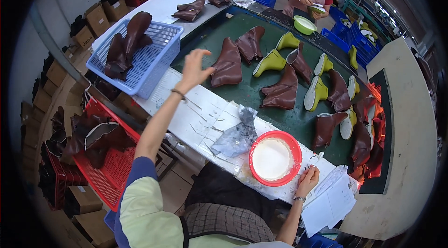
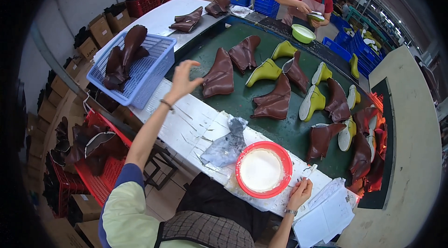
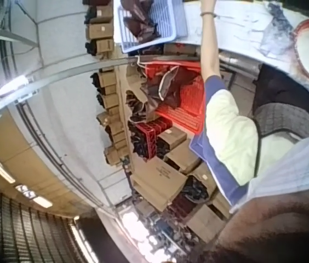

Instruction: Apply adhesive to the edges of boot uppers and organize them for processing.

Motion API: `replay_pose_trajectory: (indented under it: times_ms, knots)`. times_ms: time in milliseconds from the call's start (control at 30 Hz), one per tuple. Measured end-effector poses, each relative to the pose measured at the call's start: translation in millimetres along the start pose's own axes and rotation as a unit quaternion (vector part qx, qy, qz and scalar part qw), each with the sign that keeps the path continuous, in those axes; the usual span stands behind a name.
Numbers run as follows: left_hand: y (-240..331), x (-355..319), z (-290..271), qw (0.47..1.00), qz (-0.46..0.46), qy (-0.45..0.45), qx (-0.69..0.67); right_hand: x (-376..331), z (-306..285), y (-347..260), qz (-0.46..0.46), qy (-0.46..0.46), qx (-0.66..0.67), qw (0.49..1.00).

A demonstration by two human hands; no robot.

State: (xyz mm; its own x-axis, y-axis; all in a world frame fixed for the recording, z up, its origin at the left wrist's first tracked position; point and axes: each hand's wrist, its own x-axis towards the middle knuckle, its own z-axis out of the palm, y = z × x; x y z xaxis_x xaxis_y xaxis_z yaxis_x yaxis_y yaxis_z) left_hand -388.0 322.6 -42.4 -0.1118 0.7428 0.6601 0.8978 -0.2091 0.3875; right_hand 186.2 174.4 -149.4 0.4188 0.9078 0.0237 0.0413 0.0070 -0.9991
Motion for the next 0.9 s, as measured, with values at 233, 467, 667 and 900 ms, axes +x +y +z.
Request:
replay_pose_trajectory:
  times_ms: [233,467,667,900]
  knots:
    - [-56.8,16.9,-80.5,0.991,-0.067,0.037,0.107,-1.2,5.3,-5.3,0.020,0.025,-0.017,0.999]
    - [-43.7,46.7,-19.6,0.995,-0.076,-0.043,0.046,-2.0,8.4,-7.7,0.021,0.045,-0.023,0.998]
    - [-45.8,85.9,17.0,0.995,-0.043,0.014,0.091,-1.1,9.3,-6.5,0.055,0.076,-0.035,0.995]
    - [-193.0,105.9,-81.5,0.850,-0.264,0.225,0.396,0.7,15.1,-4.0,0.062,0.123,-0.058,0.989]
